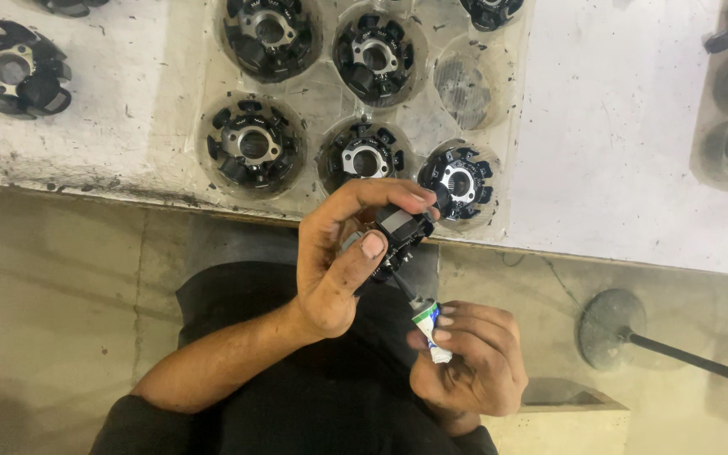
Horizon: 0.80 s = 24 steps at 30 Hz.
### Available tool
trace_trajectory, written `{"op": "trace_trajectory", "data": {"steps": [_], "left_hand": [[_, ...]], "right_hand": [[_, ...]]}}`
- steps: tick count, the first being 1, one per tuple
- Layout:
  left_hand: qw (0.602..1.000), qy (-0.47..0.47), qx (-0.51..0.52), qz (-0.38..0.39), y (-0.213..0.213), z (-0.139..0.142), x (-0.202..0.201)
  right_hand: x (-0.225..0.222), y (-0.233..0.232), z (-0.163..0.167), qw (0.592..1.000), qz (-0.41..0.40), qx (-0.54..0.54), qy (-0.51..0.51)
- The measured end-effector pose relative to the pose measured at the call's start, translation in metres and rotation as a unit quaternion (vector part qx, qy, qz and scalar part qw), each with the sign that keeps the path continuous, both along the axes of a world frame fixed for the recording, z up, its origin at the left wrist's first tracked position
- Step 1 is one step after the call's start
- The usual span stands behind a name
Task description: The person picks up a rotor hub assembly, squeezes adhesive from a small tube onto its inner surface, rotates the hub to reach different spots, and places the treated hub into a plastic tray with others. They first wipe the adhesive tube with a blue cloth before starting.
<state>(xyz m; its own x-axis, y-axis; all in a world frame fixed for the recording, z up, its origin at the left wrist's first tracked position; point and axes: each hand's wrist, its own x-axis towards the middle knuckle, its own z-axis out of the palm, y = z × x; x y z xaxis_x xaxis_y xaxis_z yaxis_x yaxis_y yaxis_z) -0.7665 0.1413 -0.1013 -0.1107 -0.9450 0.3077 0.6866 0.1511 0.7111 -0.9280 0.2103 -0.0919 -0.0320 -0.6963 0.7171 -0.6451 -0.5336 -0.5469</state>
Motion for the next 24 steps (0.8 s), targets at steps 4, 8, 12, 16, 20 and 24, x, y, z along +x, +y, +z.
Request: {"op": "trace_trajectory", "data": {"steps": [4, 8, 12, 16, 20, 24], "left_hand": [[1.000, 0.026, 0.016, -0.001, 0.000, -0.004, -0.002], [0.984, 0.159, 0.079, -0.010, 0.002, -0.008, -0.013], [0.939, 0.289, 0.188, -0.018, 0.006, -0.009, -0.021], [0.914, 0.332, 0.230, -0.034, 0.010, -0.005, -0.023], [0.885, 0.364, 0.287, -0.050, 0.018, 0.004, -0.024], [0.876, 0.368, 0.304, -0.065, 0.023, 0.009, -0.024]], "right_hand": [[0.000, 0.000, 0.002, 1.000, -0.002, 0.004, -0.004], [0.002, 0.001, 0.004, 0.999, -0.009, 0.029, -0.012], [0.005, 0.003, 0.001, 0.998, -0.009, 0.043, -0.046], [0.010, 0.005, -0.007, 0.993, -0.027, 0.044, -0.102], [0.010, -0.001, -0.017, 0.989, -0.014, -0.052, -0.141], [0.003, -0.001, -0.013, 0.997, 0.010, -0.034, -0.063]]}}
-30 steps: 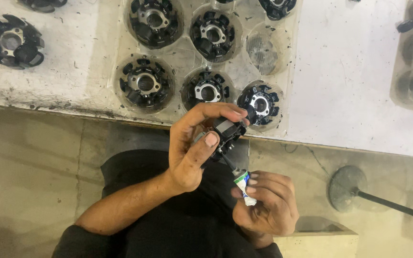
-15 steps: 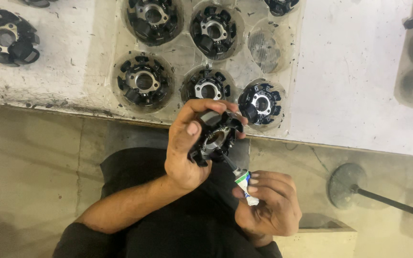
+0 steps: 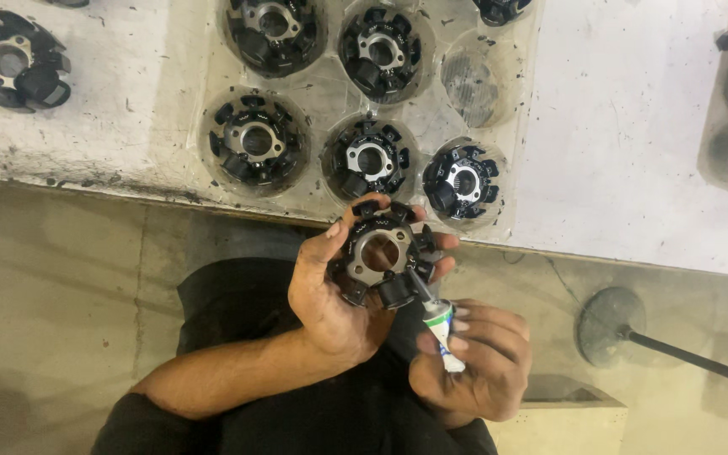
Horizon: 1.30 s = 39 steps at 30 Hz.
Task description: The person picks up a rotor hub assembly, squeezes adhesive from a small tube onto its inner surface, rotates the hub to reach different spots, and places the treated hub into a plastic tray with others. They first wipe the adhesive tube with a blue cloth before starting.
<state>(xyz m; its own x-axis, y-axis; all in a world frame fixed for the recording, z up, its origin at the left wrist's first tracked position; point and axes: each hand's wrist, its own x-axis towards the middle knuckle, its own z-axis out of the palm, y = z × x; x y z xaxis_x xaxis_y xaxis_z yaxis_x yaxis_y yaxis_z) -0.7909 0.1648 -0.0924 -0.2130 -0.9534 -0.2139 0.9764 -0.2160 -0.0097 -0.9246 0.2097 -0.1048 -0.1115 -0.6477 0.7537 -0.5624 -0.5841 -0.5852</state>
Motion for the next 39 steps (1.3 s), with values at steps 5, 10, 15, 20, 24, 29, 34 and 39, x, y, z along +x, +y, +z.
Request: {"op": "trace_trajectory", "data": {"steps": [5, 10, 15, 20, 24, 29, 34, 39], "left_hand": [[1.000, 0.007, 0.025, -0.007, -0.002, -0.002, 0.002], [0.999, 0.012, 0.035, -0.014, -0.001, -0.003, 0.003], [0.999, -0.001, 0.040, -0.019, 0.000, -0.003, 0.002], [0.998, 0.026, 0.043, -0.037, -0.001, -0.005, 0.002], [0.993, 0.059, 0.075, -0.064, -0.003, -0.003, 0.003], [0.994, 0.033, 0.083, -0.069, -0.006, 0.003, 0.002], [0.995, -0.076, -0.068, -0.013, -0.039, -0.005, 0.000], [0.924, -0.347, -0.152, 0.043, -0.160, -0.046, -0.028]], "right_hand": [[0.003, 0.002, 0.003, 0.999, -0.026, 0.013, 0.018], [0.006, 0.004, 0.003, 0.999, -0.043, 0.016, 0.009], [0.005, 0.008, 0.003, 0.998, -0.050, 0.037, -0.002], [0.000, 0.009, 0.007, 0.998, -0.027, 0.054, 0.011], [0.000, 0.008, 0.009, 0.998, -0.029, 0.042, 0.023], [-0.002, 0.014, 0.013, 0.996, -0.024, 0.088, -0.020], [-0.010, 0.002, 0.000, 0.978, -0.019, -0.017, -0.206], [-0.013, 0.004, -0.001, 0.971, -0.025, -0.028, -0.236]]}}
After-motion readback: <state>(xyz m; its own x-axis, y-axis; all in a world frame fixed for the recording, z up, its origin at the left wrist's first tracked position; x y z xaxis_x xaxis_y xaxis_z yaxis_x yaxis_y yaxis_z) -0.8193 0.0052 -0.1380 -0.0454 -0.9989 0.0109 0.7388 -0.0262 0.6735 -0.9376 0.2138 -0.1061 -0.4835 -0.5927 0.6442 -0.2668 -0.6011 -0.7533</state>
